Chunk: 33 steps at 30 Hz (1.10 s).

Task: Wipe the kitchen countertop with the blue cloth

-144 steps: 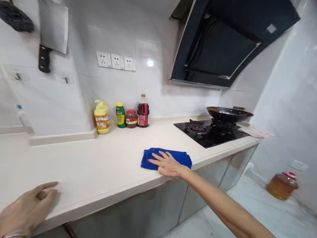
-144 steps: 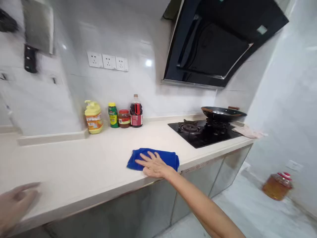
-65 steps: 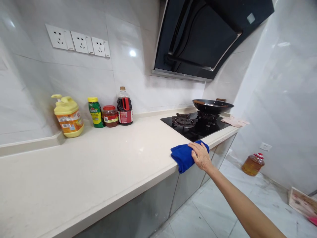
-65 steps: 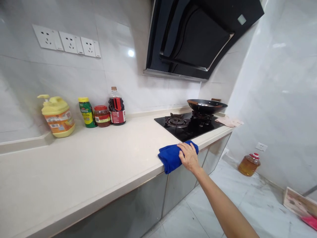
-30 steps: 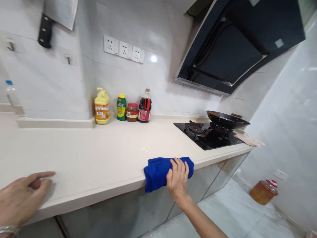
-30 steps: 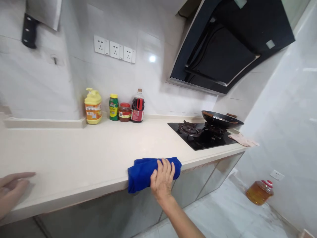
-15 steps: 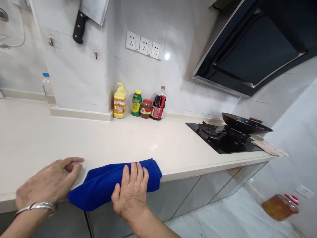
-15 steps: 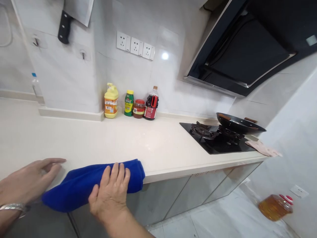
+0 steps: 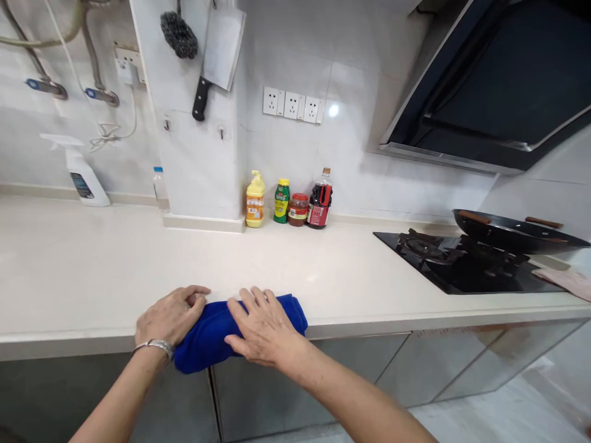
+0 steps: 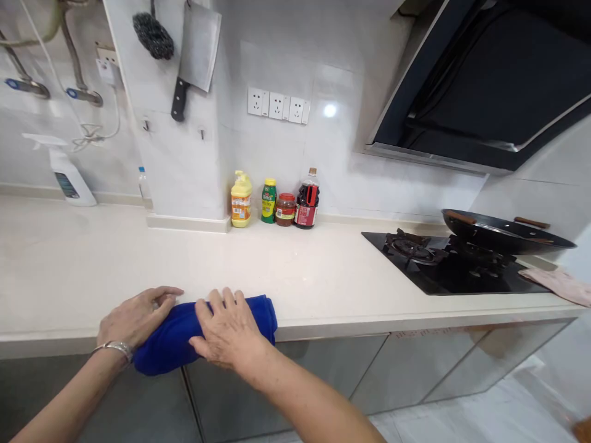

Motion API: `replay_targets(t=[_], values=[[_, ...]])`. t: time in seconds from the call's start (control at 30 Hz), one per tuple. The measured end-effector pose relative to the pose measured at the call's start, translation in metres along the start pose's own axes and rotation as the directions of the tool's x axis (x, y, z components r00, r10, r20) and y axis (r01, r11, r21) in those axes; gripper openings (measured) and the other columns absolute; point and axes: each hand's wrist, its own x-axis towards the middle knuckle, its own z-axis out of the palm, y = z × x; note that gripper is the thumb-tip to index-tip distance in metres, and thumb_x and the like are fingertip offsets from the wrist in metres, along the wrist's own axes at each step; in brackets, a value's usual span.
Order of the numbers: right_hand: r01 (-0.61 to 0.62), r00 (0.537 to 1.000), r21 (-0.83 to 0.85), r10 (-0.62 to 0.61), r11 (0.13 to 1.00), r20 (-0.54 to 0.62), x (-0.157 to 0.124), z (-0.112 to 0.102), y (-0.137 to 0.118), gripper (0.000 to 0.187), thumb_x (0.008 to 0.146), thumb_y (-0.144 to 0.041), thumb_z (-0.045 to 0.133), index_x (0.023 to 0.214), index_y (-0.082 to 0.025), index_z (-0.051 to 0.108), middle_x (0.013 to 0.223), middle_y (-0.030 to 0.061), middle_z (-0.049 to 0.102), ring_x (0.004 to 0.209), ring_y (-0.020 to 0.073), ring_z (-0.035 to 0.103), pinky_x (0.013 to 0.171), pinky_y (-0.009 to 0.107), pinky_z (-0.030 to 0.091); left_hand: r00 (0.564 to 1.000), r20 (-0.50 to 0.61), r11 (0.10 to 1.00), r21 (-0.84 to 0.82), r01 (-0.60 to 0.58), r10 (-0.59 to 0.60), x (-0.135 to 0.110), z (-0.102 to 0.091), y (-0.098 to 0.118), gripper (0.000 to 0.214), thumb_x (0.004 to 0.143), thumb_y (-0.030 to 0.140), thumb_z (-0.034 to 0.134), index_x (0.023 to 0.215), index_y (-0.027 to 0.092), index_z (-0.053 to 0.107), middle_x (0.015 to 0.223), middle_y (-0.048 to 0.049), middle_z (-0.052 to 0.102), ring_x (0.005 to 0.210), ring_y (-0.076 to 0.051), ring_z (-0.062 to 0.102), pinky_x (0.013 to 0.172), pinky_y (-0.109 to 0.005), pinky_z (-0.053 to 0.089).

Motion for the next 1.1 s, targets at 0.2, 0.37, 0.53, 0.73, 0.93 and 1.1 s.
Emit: replay_targets(t=[0.2, 0.37, 0.53, 0.73, 0.93, 1.1], values=[[0.317, 0.942, 0.152, -0.329, 0.936, 0.062, 0.005, 0.013, 0.025, 0.049, 0.106, -0.039, 0.040, 0.153, -0.028, 0.035, 0.160, 0.0015, 0.040, 0.143, 0.0258, 0.037, 0.115, 0.053, 0.040, 0.998, 0.055, 1.000, -0.002, -0.015, 0.015, 0.005, 0.003, -0.008, 0.054, 0.093, 0.050, 0.026, 0.121, 0.037, 0.070, 0.137, -0.0017, 0.063, 0.117, -0.034, 0.062, 0.098, -0.047, 0.045], [0.131, 0.967, 0.380, -0.203, 0.916, 0.156, -0.028, 0.008, 0.054, 0.053, 0.104, -0.044, 0.045, 0.156, -0.035, 0.035, 0.162, -0.0021, 0.039, 0.150, 0.0230, 0.031, 0.125, 0.052, 0.026, 1.000, 0.016, 0.999, 0.050, 0.005, -0.006, -0.002, 0.001, -0.003, 0.056, 0.092, 0.054, 0.024, 0.120, 0.037, 0.069, 0.131, -0.0031, 0.066, 0.115, -0.031, 0.062, 0.094, -0.043, 0.046], [-0.029, 0.960, 0.441, -0.098, 0.897, 0.264, -0.084, -0.013, 0.110, 0.053, 0.106, -0.052, 0.035, 0.157, -0.039, 0.031, 0.164, -0.0029, 0.034, 0.154, 0.0205, 0.025, 0.129, 0.049, 0.015, 1.000, -0.011, 0.997, 0.069, 0.024, -0.023, -0.005, 0.002, -0.001, 0.052, 0.091, 0.054, 0.028, 0.118, 0.038, 0.070, 0.127, -0.0014, 0.067, 0.111, -0.029, 0.063, 0.087, -0.039, 0.046], [-0.219, 0.936, 0.353, 0.094, 0.910, 0.339, -0.151, -0.029, 0.172, 0.052, 0.108, -0.051, 0.024, 0.158, -0.040, 0.027, 0.166, -0.0051, 0.028, 0.154, 0.0178, 0.022, 0.130, 0.046, 0.010, 0.997, 0.000, 0.994, 0.068, -0.081, 0.081, -0.001, -0.006, -0.007, 0.046, 0.089, 0.048, 0.035, 0.116, 0.033, 0.068, 0.108, -0.0022, 0.072, 0.096, -0.025, 0.066, 0.080, -0.035, 0.046], [-0.329, 0.926, 0.178, 0.280, 0.927, 0.253, -0.172, -0.031, 0.189, 0.053, 0.108, -0.045, 0.023, 0.159, -0.033, 0.028, 0.166, 0.0004, 0.027, 0.154, 0.0198, 0.025, 0.129, 0.052, 0.019, 0.976, 0.082, 0.969, 0.128, -0.212, 0.203, 0.006, -0.014, -0.009, 0.049, 0.089, 0.050, 0.034, 0.123, 0.029, 0.063, 0.094, -0.0044, 0.069, 0.085, -0.026, 0.066, 0.073, -0.037, 0.042], [-0.124, 0.984, 0.138, 0.104, 0.983, 0.145, -0.173, -0.029, 0.186, 0.051, 0.108, -0.029, 0.026, 0.159, -0.029, 0.031, 0.161, 0.0014, 0.039, 0.151, 0.0175, 0.032, 0.130, 0.049, 0.021, 0.980, 0.068, 0.977, 0.092, -0.191, 0.185, 0.008, -0.009, -0.011, 0.052, 0.087, 0.054, 0.035, 0.124, 0.030, 0.063, 0.095, -0.0039, 0.069, 0.088, -0.027, 0.066, 0.072, -0.036, 0.044]])
